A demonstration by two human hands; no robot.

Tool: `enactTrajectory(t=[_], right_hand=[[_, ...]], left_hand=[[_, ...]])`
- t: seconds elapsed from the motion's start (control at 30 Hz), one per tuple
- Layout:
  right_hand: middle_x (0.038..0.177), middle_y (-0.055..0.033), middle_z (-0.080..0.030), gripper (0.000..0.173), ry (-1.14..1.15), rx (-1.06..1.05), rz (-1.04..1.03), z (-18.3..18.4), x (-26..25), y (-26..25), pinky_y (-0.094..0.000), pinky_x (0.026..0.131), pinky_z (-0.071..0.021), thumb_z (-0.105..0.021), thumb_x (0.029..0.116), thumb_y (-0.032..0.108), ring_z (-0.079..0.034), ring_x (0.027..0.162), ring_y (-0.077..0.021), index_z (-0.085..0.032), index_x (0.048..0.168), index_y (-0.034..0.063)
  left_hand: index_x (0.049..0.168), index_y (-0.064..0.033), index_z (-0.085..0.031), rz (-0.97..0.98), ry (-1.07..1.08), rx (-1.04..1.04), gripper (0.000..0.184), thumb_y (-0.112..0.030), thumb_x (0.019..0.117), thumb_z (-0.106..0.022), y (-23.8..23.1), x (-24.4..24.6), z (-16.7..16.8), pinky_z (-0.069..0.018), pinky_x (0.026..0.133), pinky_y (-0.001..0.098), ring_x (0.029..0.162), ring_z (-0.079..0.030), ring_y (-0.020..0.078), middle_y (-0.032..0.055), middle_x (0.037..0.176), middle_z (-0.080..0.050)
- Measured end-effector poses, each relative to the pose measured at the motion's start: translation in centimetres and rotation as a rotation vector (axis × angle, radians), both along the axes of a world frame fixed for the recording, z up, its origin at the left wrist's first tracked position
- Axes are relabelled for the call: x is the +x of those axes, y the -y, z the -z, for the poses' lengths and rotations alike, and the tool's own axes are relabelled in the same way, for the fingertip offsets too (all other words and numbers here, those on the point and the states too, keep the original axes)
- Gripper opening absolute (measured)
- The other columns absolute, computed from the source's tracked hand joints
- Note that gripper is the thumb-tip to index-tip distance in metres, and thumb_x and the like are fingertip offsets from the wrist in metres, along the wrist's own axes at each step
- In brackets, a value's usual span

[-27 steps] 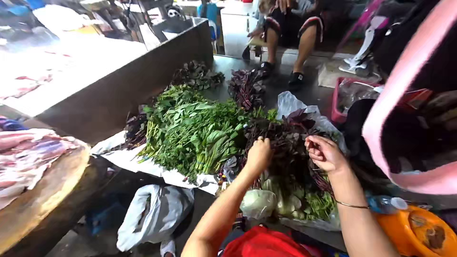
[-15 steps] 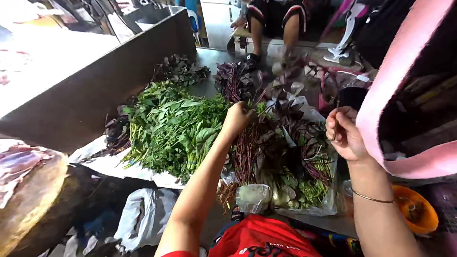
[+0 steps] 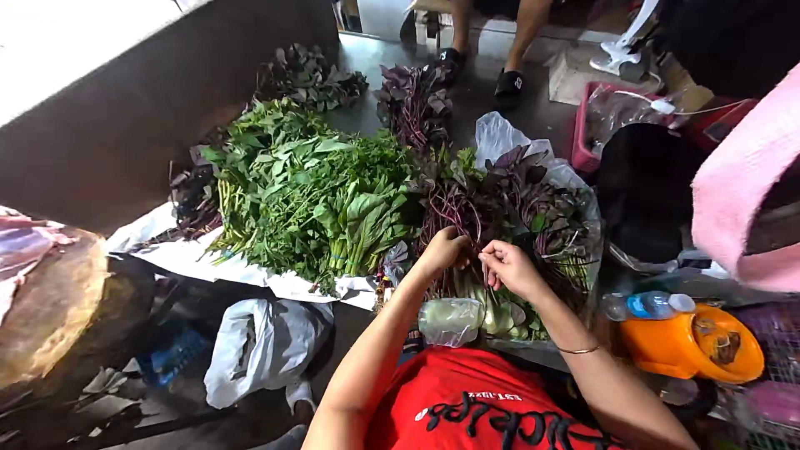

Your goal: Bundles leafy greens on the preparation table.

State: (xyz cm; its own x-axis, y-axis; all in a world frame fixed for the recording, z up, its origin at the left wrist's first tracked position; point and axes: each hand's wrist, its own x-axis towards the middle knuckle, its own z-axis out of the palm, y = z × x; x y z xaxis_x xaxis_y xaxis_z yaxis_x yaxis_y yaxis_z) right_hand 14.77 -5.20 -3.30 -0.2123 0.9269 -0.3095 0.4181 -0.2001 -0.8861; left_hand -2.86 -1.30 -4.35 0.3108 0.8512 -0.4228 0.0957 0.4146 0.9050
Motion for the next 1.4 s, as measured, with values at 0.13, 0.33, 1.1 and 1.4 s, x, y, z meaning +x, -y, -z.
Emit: enactTrajectory(t=[0.13, 0.33, 1.1, 1.4], right_hand=[[0.078, -0.0061, -0.066, 0.017, 0.018, 0.008, 0.048, 0.2, 0.0, 0.2, -0.0224, 0.053, -0.0555, -0.056, 0.1057, 0.013, -0.062, 0.053, -0.0075, -0.062, 0.108, -0.0026], [0.112, -0.0195, -0.064, 0.035, 0.036, 0.072, 0.161, 1.3, -0.8, 1.2, -0.0376, 0.078, -0.0595, -0.064, 0.1009, 0.018, -0.069, 0.088, -0.0220, -0.057, 0.126, -0.0059], [0.063, 0.0055, -0.044, 0.029, -0.678, -0.396, 0.388, 0.8, 0.2, 0.5, -0.0134, 0.039, -0.0336, -0.032, 0.1135, 0.024, -0.037, 0.043, -0.0003, -0.053, 0.103, 0.0069], [0.068, -0.0004, -0.055, 0.032, -0.656, -0.463, 0.329, 0.6, -2.5, 1.7, -0.0170, 0.043, -0.0427, -0.033, 0.1134, 0.024, -0.050, 0.048, -0.0053, -0.056, 0.109, 0.0022]], left_hand=[[0.129, -0.0006, -0.051, 0.006, 0.120, 0.008, 0.027, -0.015, 0.1092, -0.039, -0.3, -0.2, 0.4, -0.0526, 0.057, 0.0255, 0.059, -0.061, 0.0112, 0.0073, 0.079, -0.065], [0.127, -0.0006, -0.053, 0.069, 0.042, 0.102, 0.031, -0.026, 0.1094, -0.049, -1.3, 0.2, 0.3, -0.0540, 0.058, 0.0271, 0.061, -0.061, 0.0122, 0.0086, 0.083, -0.065], [0.105, -0.0020, -0.071, 0.230, -0.924, 0.270, 0.029, -0.027, 0.1008, -0.058, 3.3, -2.4, -3.0, -0.0528, 0.089, 0.0593, 0.104, -0.068, 0.0380, 0.0201, 0.103, -0.071], [0.099, 0.0017, -0.067, -0.118, -0.124, 0.100, 0.015, -0.014, 0.0986, -0.069, 3.9, -3.1, -1.3, -0.0560, 0.060, 0.0255, 0.061, -0.063, 0.0103, 0.0067, 0.078, -0.067]])
